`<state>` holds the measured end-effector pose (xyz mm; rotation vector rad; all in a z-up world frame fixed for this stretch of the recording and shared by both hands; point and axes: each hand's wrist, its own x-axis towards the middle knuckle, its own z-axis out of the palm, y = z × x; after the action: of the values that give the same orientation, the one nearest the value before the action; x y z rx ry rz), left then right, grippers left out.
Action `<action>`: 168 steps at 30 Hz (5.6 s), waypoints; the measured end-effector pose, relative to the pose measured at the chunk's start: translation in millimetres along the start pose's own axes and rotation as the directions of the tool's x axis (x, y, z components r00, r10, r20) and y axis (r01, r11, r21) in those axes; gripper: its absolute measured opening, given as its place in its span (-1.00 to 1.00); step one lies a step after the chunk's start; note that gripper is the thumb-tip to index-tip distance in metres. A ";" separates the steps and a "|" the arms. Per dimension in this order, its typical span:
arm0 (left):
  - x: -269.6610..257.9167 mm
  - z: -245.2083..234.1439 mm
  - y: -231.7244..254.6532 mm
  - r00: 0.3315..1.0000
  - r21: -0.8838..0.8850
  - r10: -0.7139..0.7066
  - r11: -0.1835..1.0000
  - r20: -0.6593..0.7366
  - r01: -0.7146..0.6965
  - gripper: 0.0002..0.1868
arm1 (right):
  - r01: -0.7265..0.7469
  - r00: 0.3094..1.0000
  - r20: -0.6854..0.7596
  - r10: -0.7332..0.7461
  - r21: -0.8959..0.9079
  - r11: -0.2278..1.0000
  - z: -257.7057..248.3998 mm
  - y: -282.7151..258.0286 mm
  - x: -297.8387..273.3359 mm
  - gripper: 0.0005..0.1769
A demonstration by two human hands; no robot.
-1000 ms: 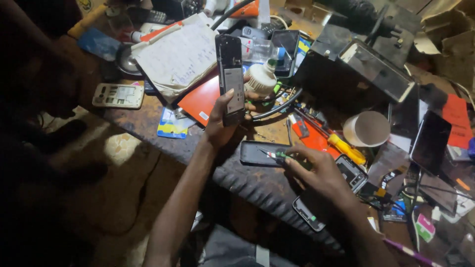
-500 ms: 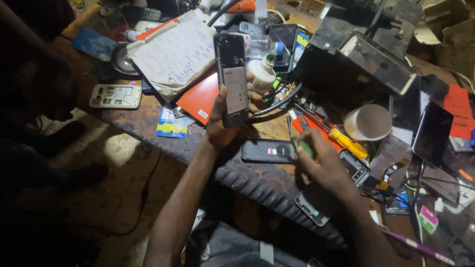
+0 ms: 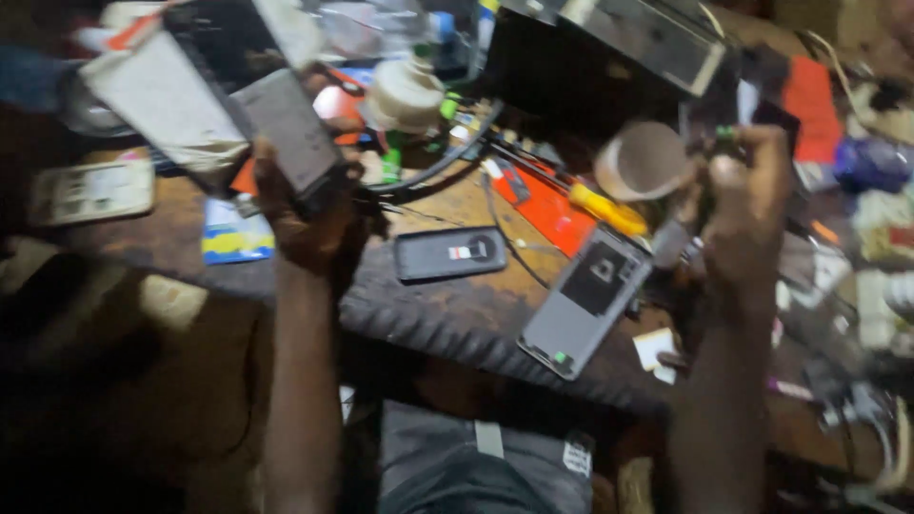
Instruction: Disassembling a smartphone using a screwdriver and testing the touchscreen functionality at a repair station.
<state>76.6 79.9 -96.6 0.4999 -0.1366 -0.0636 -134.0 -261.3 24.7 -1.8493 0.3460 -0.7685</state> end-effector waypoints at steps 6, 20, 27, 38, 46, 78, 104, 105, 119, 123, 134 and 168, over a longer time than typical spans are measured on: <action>-7.0 59.7 27.3 0.970 0.177 -0.151 0.977 0.192 0.117 -0.02 | -0.022 0.991 0.110 0.070 -0.386 0.922 -9.4 -25.5 -46.9 -0.81; -5.4 59.4 30.6 0.931 0.223 -0.209 0.964 0.300 0.145 0.01 | -0.066 0.954 0.190 0.230 -0.618 0.784 -33.9 28.9 -200.2 -0.52; -2.0 44.0 20.6 0.924 -0.002 -0.201 0.977 0.325 0.214 -0.08 | 0.209 0.962 0.270 -0.027 -0.673 0.710 -6.9 44.9 -217.6 -0.37; 19.9 12.4 34.0 0.941 -0.154 -0.072 0.980 0.330 0.129 -0.05 | 0.014 0.996 0.076 0.055 -0.700 0.714 14.2 52.6 -199.2 -0.62; 18.7 17.6 40.3 0.924 -0.110 -0.053 0.989 0.379 0.102 -0.04 | 0.233 0.858 0.512 0.047 -0.468 0.852 73.9 3.9 -105.2 -0.55; 11.7 32.4 45.9 0.875 -0.177 -0.220 0.930 0.432 0.322 0.07 | 0.092 0.685 0.588 0.429 -0.655 0.750 132.3 -18.4 -35.8 -0.28; 7.6 37.3 41.5 0.889 -0.093 -0.224 0.955 0.398 0.283 0.11 | 0.164 0.862 0.480 0.161 -0.565 0.808 73.7 -17.2 -4.2 -0.67; 7.8 39.3 41.6 0.895 -0.055 -0.216 0.965 0.390 0.257 0.12 | 0.181 0.861 0.487 0.150 -0.568 0.803 75.7 -16.5 -4.8 -0.66; 10.9 22.9 16.8 0.890 -0.043 -0.254 0.956 0.377 0.291 -0.04 | 0.297 0.851 0.525 0.014 -0.504 0.811 75.4 16.4 -9.9 -0.67; 10.0 6.4 0.9 0.843 -0.206 -0.374 0.856 0.386 0.474 0.02 | 0.296 0.859 0.513 0.003 -0.500 0.814 93.2 13.7 -18.7 -0.63; 8.7 26.3 4.2 0.732 -0.080 -0.399 0.849 0.552 0.523 -0.06 | 0.491 0.812 0.532 -0.239 -0.403 0.772 137.2 51.8 -24.6 -0.61; -1.4 4.1 -36.9 0.884 0.405 -0.393 0.873 0.253 0.272 -0.35 | 0.133 0.945 0.313 -0.088 -0.126 0.983 92.0 7.6 -12.1 -0.79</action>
<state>73.6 45.8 -111.0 0.8775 -0.3937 -0.4769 -82.4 -191.1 -8.4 -2.1043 0.0992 -0.5285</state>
